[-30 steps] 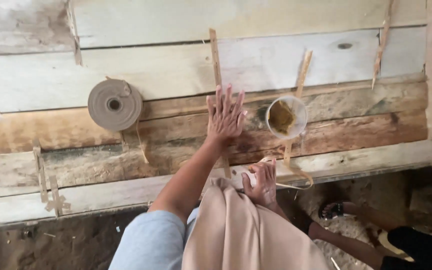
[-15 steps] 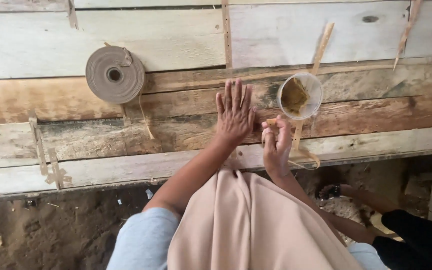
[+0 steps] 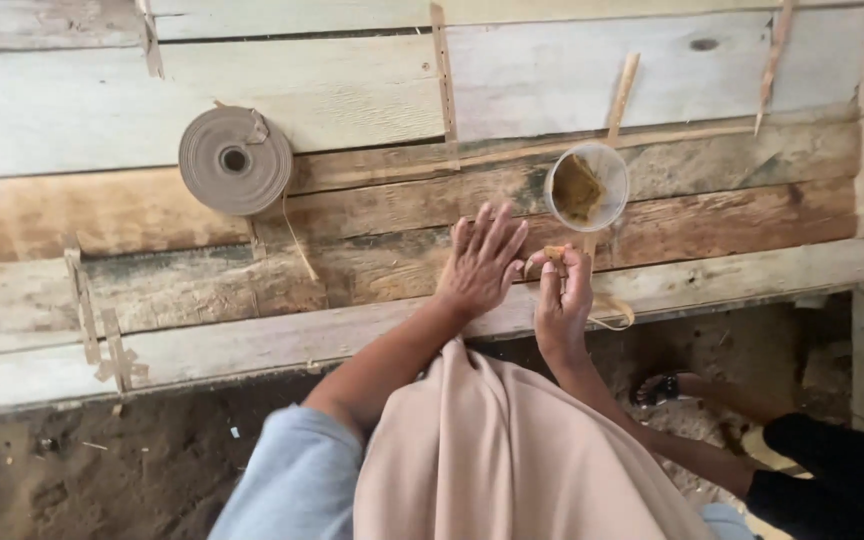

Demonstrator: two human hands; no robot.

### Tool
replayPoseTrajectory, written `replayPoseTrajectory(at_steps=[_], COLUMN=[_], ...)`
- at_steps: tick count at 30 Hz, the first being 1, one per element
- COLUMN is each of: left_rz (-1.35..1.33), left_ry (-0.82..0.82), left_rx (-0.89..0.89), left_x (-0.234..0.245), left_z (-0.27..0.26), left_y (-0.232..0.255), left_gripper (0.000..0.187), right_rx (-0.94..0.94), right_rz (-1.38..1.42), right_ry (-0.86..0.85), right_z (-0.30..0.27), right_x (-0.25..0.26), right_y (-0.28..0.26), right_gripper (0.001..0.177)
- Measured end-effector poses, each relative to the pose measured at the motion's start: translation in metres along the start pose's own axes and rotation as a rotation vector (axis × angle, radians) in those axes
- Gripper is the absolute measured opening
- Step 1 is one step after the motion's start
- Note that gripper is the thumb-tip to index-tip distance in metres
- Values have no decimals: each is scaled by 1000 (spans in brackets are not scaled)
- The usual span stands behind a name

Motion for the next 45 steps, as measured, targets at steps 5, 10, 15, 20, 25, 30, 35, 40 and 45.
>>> replayPoseTrajectory(at_steps=[5, 10, 15, 20, 25, 30, 35, 40, 45], left_rz=[-36, 197, 351, 280, 235, 114, -88, -238, -83], left_ry=[301, 667, 274, 138, 215, 347, 108, 17, 629], left_rx=[73, 287, 652, 760, 630, 343, 266, 240, 286], left_x=[96, 191, 214, 219, 210, 228, 189, 222, 259], left_z=[6, -27, -45, -34, -36, -42, -50, -32, -20], left_y=[-33, -148, -214, -237, -248, -146, -84, -85, -215], left_gripper=[67, 63, 96, 97, 94, 102, 97, 103, 51], right_rx=[34, 5, 56, -2, -157, -550, -672, -724, -618], right_rz=[-11, 24, -17, 168, 278, 500, 526, 420, 7], right_ry=[-44, -121, -378, -608, -692, -459, -333, -341, -443], right_z=[0, -3, -16, -19, -18, -6, 6, 7, 14], right_x=[15, -9, -91, -191, -221, -175, -159, -136, -136], right_y=[-51, -92, -105, -112, -131, -158, -96, -78, 4], right_gripper=[11, 13, 18, 20, 27, 49, 50, 51, 55])
Point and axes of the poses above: each hand's wrist, its own z-axis towards the middle knuckle, its own x-axis out of the back of the hand, y = z × x, the point moved 5 cm from there along z, towards the middle knuckle, and after that the axes turned 12 degrees about -z, right-handed, at the moved point
